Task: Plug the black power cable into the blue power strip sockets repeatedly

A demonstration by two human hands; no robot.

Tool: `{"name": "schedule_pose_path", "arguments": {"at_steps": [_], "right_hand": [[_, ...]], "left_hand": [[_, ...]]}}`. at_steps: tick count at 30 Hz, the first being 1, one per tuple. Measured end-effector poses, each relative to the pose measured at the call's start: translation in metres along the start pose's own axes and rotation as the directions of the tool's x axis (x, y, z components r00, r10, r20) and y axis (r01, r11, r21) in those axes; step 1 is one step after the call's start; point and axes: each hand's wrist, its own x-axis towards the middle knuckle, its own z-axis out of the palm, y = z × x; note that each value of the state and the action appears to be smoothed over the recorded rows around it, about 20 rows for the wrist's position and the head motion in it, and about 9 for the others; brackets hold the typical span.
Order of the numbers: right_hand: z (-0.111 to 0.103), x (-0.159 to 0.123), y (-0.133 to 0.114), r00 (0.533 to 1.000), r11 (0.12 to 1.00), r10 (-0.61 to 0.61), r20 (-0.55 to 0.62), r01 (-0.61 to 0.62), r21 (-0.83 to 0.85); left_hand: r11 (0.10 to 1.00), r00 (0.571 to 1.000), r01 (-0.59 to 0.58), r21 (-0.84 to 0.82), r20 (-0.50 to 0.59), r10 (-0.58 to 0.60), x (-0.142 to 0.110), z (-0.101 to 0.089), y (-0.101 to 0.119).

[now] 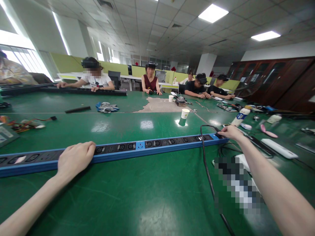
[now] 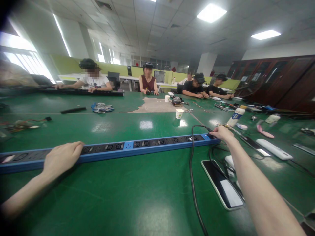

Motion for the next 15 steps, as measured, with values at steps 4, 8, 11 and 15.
{"name": "schedule_pose_path", "arguments": {"at_steps": [4, 8, 11, 15], "right_hand": [[0.000, 0.006, 0.000, 0.999, 0.999, 0.018, 0.034, -0.017, -0.029], [0.004, 0.002, 0.005, 1.000, 1.000, -0.002, 0.017, 0.002, -0.021], [0.013, -0.008, 0.004, 0.998, 0.999, -0.007, -0.054, 0.004, -0.052], [0.023, -0.023, -0.002, 0.985, 0.994, -0.047, -0.164, 0.029, -0.110]], "left_hand": [[1.000, 1.000, 0.003, 0.031, 0.009, -0.003, 0.000, 0.000, 0.000], [1.000, 1.000, -0.009, 0.024, 0.010, 0.009, 0.001, 0.000, -0.001], [1.000, 1.000, -0.015, 0.009, 0.002, 0.015, 0.001, 0.000, -0.002], [1.000, 1.000, -0.031, 0.005, -0.004, 0.031, 0.001, 0.000, -0.003]]}}
